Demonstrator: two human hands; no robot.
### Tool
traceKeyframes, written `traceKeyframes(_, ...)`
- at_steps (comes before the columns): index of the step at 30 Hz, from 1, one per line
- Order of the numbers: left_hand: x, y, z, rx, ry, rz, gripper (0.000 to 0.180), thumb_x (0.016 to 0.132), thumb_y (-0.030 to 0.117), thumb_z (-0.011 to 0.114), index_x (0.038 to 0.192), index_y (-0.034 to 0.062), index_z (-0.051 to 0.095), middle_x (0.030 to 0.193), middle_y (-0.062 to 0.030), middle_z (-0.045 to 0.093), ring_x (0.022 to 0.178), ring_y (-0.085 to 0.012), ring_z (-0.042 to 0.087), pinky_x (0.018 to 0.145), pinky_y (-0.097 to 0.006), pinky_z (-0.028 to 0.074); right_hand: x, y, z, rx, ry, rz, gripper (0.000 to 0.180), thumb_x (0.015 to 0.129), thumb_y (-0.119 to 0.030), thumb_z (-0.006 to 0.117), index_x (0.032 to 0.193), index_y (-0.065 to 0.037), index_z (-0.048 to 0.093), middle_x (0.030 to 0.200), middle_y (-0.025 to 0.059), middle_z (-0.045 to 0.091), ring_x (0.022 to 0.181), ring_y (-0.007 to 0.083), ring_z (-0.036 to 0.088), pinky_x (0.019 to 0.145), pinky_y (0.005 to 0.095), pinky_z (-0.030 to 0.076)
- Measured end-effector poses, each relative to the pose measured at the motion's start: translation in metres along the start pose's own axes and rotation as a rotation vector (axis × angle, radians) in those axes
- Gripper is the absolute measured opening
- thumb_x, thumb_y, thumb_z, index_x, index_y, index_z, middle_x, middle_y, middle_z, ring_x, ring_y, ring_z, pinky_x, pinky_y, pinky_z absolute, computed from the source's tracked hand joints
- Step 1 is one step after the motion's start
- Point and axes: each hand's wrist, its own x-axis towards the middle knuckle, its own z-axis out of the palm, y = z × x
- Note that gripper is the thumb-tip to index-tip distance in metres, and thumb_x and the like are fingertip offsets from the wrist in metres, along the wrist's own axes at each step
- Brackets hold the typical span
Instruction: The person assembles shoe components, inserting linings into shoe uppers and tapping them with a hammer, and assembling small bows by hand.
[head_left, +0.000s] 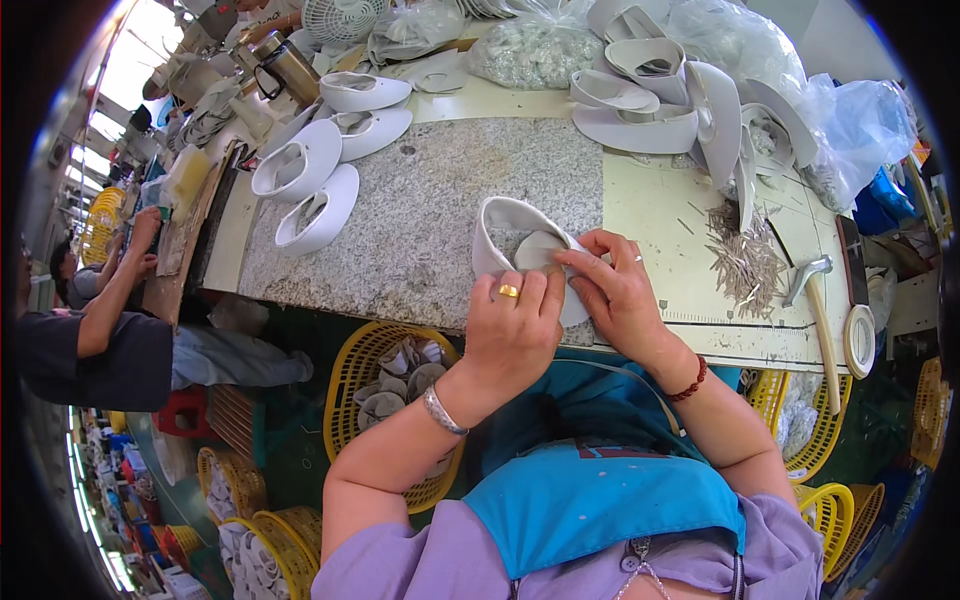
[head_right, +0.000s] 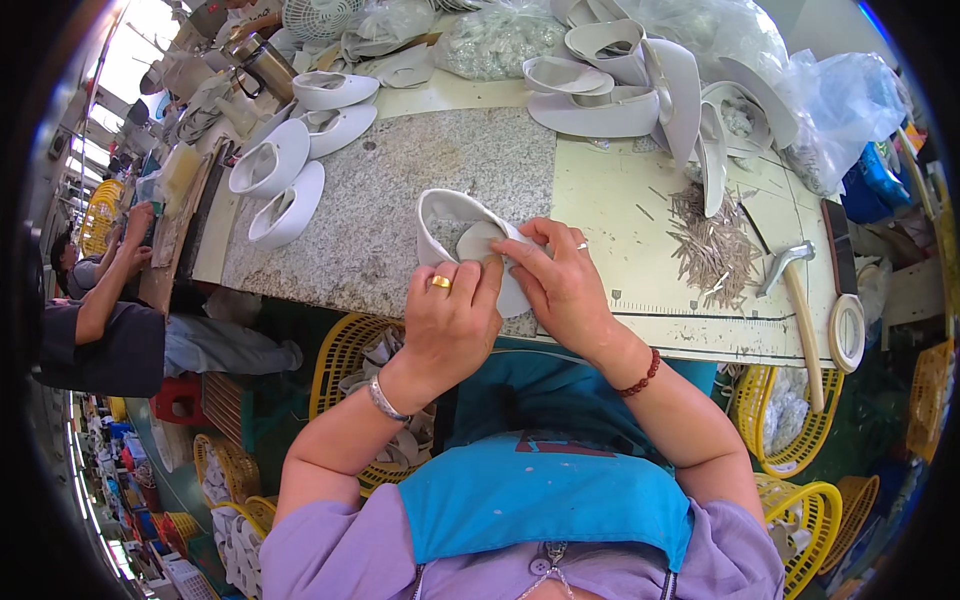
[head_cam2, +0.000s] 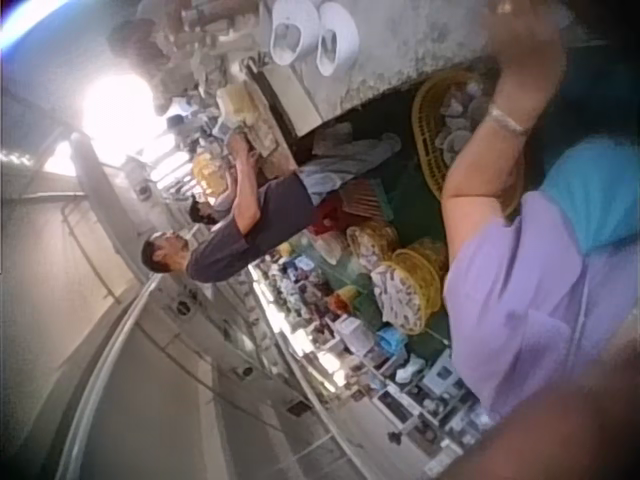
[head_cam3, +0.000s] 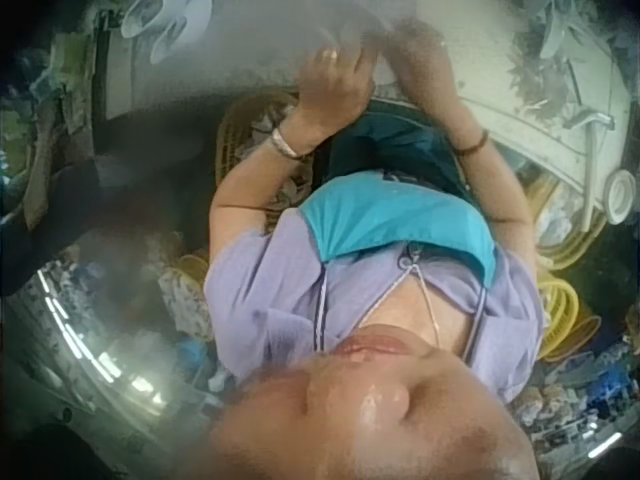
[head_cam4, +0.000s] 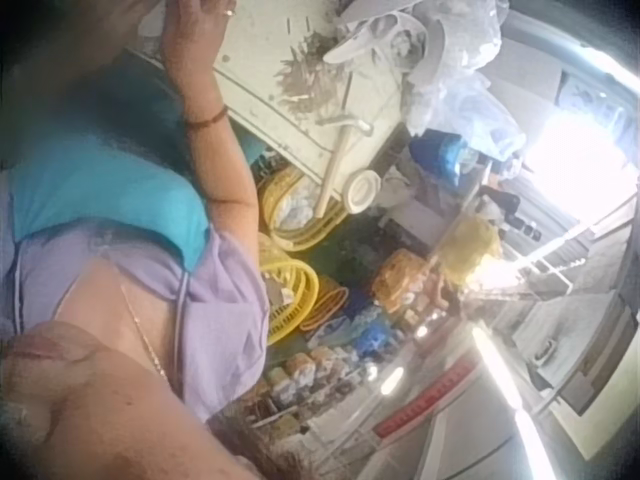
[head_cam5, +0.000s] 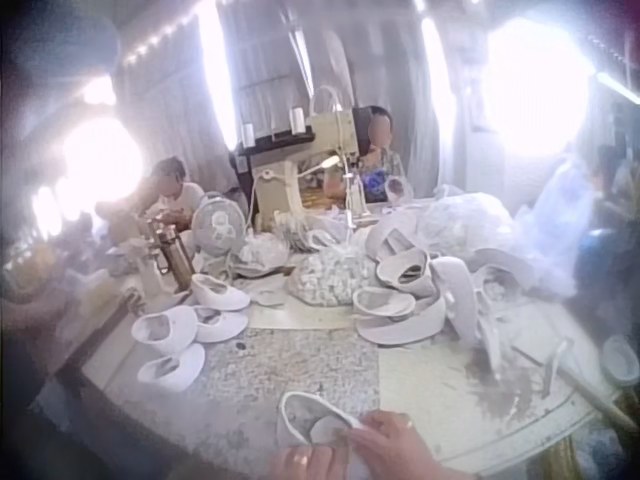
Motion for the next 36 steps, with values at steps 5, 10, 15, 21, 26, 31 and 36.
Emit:
traceKeyframes(5,0.002,-0.004,0.000,0.086,-0.035,0.097,0.035,0.075,0.016,0.056,0.105,-0.0018,0.063,0.081,-0.0065,0.050,0.074,-0.0206,0.050,0.066,-0.036,0.040,0.000,-0.001,0.001,-0.009,0.008,-0.009,0.037,0.080,0.000,0.064,0.114,-0.015,0.065,0.112,0.0132,0.054,0.098,0.0331,0.053,0.084,0.0412,0.047)
traceKeyframes(10,0.005,-0.004,-0.002,0.154,-0.137,0.163,0.035,0.074,0.015,0.057,0.104,-0.0035,0.063,0.080,-0.0070,0.050,0.073,-0.0212,0.050,0.064,-0.035,0.040,0.000,-0.003,0.000,-0.032,0.011,-0.024,0.037,0.081,-0.002,0.064,0.115,-0.015,0.064,0.112,0.0128,0.054,0.098,0.0328,0.053,0.082,0.0402,0.048)
traceKeyframes(15,-0.005,-0.010,-0.004,-0.250,0.065,-0.094,0.036,0.073,0.015,0.061,0.106,0.0002,0.064,0.093,-0.0087,0.058,0.081,-0.0231,0.055,0.071,-0.035,0.044,0.002,-0.001,-0.005,0.019,0.001,-0.004,0.036,0.082,-0.003,0.063,0.115,-0.015,0.064,0.111,0.0121,0.054,0.099,0.0316,0.053,0.084,0.0401,0.047)
traceKeyframes(21,-0.009,-0.005,-0.004,-0.107,0.036,-0.039,0.036,0.075,0.012,0.062,0.109,0.0005,0.063,0.103,-0.0106,0.061,0.090,-0.0246,0.057,0.075,-0.037,0.047,0.004,0.002,-0.006,0.085,-0.011,0.001,0.036,0.081,-0.002,0.063,0.114,-0.014,0.064,0.110,0.0116,0.054,0.099,0.0302,0.052,0.088,0.0401,0.045)
traceKeyframes(26,-0.011,-0.004,-0.003,-0.013,0.034,-0.002,0.037,0.075,0.012,0.061,0.110,0.0003,0.064,0.104,-0.0110,0.062,0.089,-0.0241,0.058,0.074,-0.037,0.048,0.009,0.002,-0.008,0.146,-0.069,0.028,0.036,0.078,0.000,0.064,0.112,-0.013,0.065,0.107,0.0110,0.054,0.097,0.0294,0.052,0.086,0.0388,0.045)
traceKeyframes(31,-0.013,-0.005,-0.003,-0.009,0.028,0.007,0.035,0.075,0.012,0.060,0.108,0.0001,0.064,0.106,-0.0112,0.063,0.087,-0.0245,0.058,0.074,-0.036,0.048,0.011,0.003,-0.010,0.173,-0.077,0.042,0.036,0.077,0.001,0.065,0.111,-0.013,0.065,0.107,0.0109,0.054,0.096,0.0291,0.052,0.086,0.0388,0.045)
traceKeyframes(36,-0.012,-0.006,-0.006,-0.120,0.038,-0.052,0.034,0.076,0.012,0.062,0.108,0.0007,0.065,0.107,-0.0111,0.063,0.090,-0.0245,0.059,0.078,-0.036,0.048,0.008,-0.003,-0.008,0.118,-0.030,0.014,0.035,0.077,0.000,0.065,0.110,-0.012,0.065,0.107,0.0108,0.054,0.096,0.0288,0.053,0.085,0.0393,0.045)
